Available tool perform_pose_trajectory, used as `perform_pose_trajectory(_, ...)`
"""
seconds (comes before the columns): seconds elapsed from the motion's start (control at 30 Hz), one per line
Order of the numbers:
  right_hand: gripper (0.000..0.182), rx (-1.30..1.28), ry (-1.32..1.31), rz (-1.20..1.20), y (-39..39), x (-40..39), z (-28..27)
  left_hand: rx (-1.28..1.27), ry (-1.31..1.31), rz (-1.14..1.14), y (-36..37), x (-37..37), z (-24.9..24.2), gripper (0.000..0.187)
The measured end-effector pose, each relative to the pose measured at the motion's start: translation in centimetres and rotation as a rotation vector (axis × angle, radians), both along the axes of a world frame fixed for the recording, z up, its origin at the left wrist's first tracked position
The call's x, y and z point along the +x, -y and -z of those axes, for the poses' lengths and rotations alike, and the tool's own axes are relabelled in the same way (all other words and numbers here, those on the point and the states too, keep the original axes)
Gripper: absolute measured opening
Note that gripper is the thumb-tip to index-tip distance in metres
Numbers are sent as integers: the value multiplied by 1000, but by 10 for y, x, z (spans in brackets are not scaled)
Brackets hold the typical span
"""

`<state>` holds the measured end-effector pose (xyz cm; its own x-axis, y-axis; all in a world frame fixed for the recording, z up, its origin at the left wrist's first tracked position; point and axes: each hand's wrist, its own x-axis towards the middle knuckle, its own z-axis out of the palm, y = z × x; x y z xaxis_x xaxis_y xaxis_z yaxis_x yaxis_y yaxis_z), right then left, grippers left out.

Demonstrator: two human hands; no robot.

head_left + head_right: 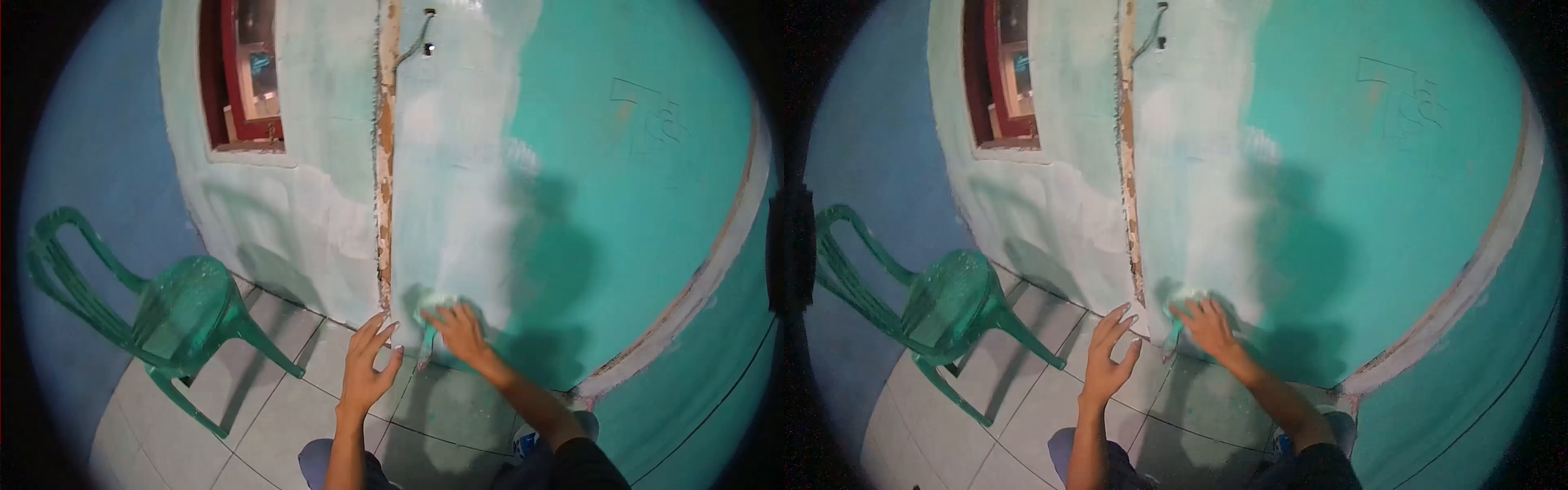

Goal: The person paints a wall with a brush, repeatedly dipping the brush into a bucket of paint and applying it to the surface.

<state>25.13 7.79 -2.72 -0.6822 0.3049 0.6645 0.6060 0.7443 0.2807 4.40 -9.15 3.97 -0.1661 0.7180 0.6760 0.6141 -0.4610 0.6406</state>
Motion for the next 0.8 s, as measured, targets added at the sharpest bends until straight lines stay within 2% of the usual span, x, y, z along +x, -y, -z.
perform_pose_trajectory(0.03,61,0,8,-16,6,6,15,0,8,-16,1,3,0,43)
perform_pose_trajectory(0.1,60,-233,77,-17,17,7,25,9,-8,13,2,3,-2,42)
perform_pose_trajectory(0.17,59,-185,6,-6,8,4,9,14,-31,19,1,3,-1,42)
perform_pose_trajectory(0.2,58,-141,-63,15,6,4,-12,15,-51,36,0,5,1,41)
perform_pose_trajectory(0.27,65,-13,-157,22,0,5,-88,8,-49,57,-2,10,1,41)
perform_pose_trajectory(0.33,65,126,-265,16,3,7,-160,9,-47,72,-7,13,0,40)
perform_pose_trajectory(0.37,65,125,-262,21,-1,6,-175,9,-64,84,-8,14,-1,40)
perform_pose_trajectory(0.4,65,273,-251,38,-5,7,-186,8,-77,100,-9,17,-1,40)
perform_pose_trajectory(0.43,64,420,-242,49,-6,5,-190,8,-74,102,-10,17,0,40)
perform_pose_trajectory(0.47,64,422,-241,50,-7,4,-174,9,-68,89,-11,16,2,40)
perform_pose_trajectory(0.53,66,273,-135,69,-8,7,-106,16,-63,78,-11,15,2,40)
perform_pose_trajectory(0.57,68,119,-79,28,-3,9,-71,13,-60,57,-9,15,1,40)
perform_pose_trajectory(0.6,70,-33,-25,-14,3,10,-48,13,-62,37,-8,14,0,41)
perform_pose_trajectory(0.63,70,-29,-34,-13,8,12,-44,17,-71,38,-8,13,0,41)
perform_pose_trajectory(0.7,68,-97,-1,-58,7,11,-46,19,-64,7,-8,10,1,41)
perform_pose_trajectory(0.73,68,-87,-7,-62,8,5,-74,28,-70,3,-9,8,1,41)
perform_pose_trajectory(0.8,67,157,-139,-50,3,-4,-147,4,-28,4,-12,6,4,42)
